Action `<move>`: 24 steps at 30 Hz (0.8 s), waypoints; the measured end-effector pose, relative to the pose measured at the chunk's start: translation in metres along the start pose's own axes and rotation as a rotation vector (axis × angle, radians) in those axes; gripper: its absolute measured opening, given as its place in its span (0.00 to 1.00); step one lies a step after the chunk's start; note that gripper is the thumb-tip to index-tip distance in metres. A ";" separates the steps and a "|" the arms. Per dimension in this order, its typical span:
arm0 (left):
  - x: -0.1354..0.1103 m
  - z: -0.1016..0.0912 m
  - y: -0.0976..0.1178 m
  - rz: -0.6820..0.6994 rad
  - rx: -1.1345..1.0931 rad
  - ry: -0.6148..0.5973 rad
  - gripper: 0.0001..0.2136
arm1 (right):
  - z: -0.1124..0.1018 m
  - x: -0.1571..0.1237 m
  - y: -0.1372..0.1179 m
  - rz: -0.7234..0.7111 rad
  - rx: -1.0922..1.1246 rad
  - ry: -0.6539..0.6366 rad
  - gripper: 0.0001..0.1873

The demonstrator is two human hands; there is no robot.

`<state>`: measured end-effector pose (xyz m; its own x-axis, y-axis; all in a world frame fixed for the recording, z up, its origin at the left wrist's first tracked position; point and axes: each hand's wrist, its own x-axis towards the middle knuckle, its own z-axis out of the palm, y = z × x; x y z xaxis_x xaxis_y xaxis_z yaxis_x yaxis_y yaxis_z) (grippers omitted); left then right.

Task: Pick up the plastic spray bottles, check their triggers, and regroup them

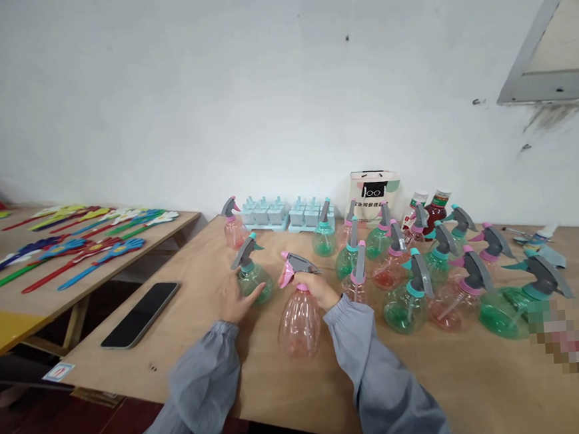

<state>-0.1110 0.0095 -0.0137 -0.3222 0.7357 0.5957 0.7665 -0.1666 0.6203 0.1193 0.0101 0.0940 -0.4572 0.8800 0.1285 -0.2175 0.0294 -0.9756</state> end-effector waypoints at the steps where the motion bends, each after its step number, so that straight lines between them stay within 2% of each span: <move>1: 0.000 -0.001 0.000 -0.003 0.007 -0.004 0.32 | -0.001 0.001 0.001 0.016 -0.003 0.032 0.11; 4: 0.000 -0.002 0.002 0.004 0.009 -0.006 0.33 | -0.001 0.004 0.007 -0.020 -0.078 0.172 0.10; 9: 0.000 -0.003 0.002 0.004 0.046 0.007 0.33 | 0.001 0.007 0.017 -0.416 -0.403 0.433 0.13; 11: 0.000 -0.002 0.002 0.017 0.043 0.007 0.33 | 0.001 0.008 0.022 -0.488 -0.503 0.485 0.15; 15: 0.000 0.000 0.001 0.024 0.010 0.010 0.32 | -0.006 0.011 0.034 -0.510 -0.576 0.597 0.22; 20: 0.000 0.001 0.001 0.002 -0.031 0.000 0.32 | -0.015 0.017 0.056 -0.429 -0.582 0.658 0.25; 24: 0.000 0.000 0.002 -0.003 -0.016 -0.011 0.32 | -0.018 0.022 0.073 -0.520 -0.591 0.747 0.33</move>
<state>-0.1095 0.0096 -0.0128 -0.3181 0.7436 0.5882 0.7568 -0.1745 0.6299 0.1089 0.0399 0.0227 0.2545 0.7545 0.6049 0.3080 0.5297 -0.7903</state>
